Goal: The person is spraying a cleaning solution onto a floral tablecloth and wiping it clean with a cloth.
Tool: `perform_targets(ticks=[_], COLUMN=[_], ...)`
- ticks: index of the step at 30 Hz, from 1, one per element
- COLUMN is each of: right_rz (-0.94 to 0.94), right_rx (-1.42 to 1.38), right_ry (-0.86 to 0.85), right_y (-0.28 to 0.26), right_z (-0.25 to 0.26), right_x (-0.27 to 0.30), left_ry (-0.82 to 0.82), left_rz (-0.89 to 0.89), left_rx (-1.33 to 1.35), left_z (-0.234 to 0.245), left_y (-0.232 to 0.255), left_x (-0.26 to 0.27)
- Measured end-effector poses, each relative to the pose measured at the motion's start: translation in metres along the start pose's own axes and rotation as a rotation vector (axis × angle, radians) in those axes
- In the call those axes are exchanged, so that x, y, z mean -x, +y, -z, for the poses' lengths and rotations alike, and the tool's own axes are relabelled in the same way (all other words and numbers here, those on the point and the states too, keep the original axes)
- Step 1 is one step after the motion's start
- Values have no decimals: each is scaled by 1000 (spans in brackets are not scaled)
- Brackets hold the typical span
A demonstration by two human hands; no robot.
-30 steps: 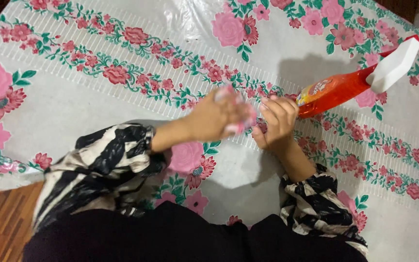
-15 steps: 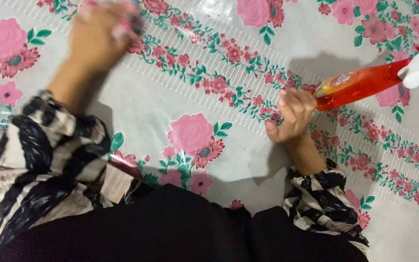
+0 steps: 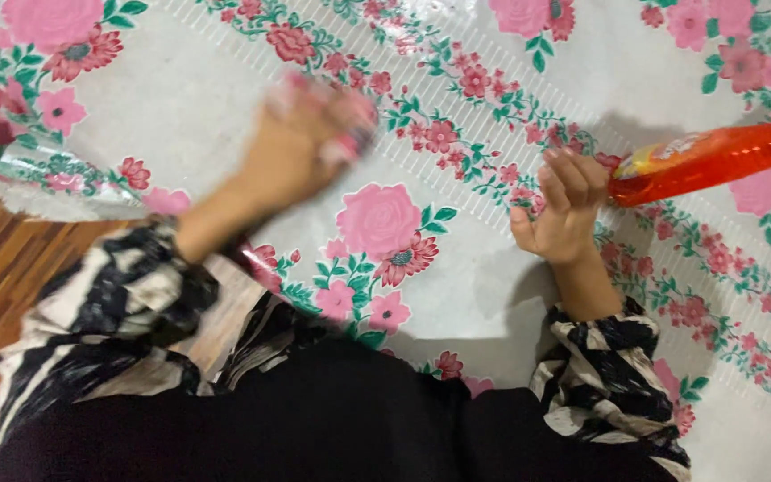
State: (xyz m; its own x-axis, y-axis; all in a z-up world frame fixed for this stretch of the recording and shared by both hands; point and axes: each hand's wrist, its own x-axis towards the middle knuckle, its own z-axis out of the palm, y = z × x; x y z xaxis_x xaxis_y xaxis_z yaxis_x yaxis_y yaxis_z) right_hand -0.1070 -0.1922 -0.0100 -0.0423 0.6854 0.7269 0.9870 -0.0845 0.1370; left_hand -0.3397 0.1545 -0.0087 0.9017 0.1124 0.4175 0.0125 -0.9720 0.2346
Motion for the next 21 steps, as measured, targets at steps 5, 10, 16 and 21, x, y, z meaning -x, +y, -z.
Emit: perform_targets(ticks=[5, 10, 16, 21], right_rz=[-23, -34, -80, -130], right_rx=[-45, -162, -204, -230], right_ry=[-42, -180, -264, -276], right_y=[-6, -9, -25, -21], right_z=[4, 1, 9, 7], right_x=[-11, -14, -46, -45], left_ry=[-30, -280, -191, -116], left_rz=[-254, -308, -20, 155], left_rx=[28, 195, 19, -35], left_z=[0, 23, 43, 52], left_y=[76, 67, -15, -76], left_x=[26, 29, 28, 18])
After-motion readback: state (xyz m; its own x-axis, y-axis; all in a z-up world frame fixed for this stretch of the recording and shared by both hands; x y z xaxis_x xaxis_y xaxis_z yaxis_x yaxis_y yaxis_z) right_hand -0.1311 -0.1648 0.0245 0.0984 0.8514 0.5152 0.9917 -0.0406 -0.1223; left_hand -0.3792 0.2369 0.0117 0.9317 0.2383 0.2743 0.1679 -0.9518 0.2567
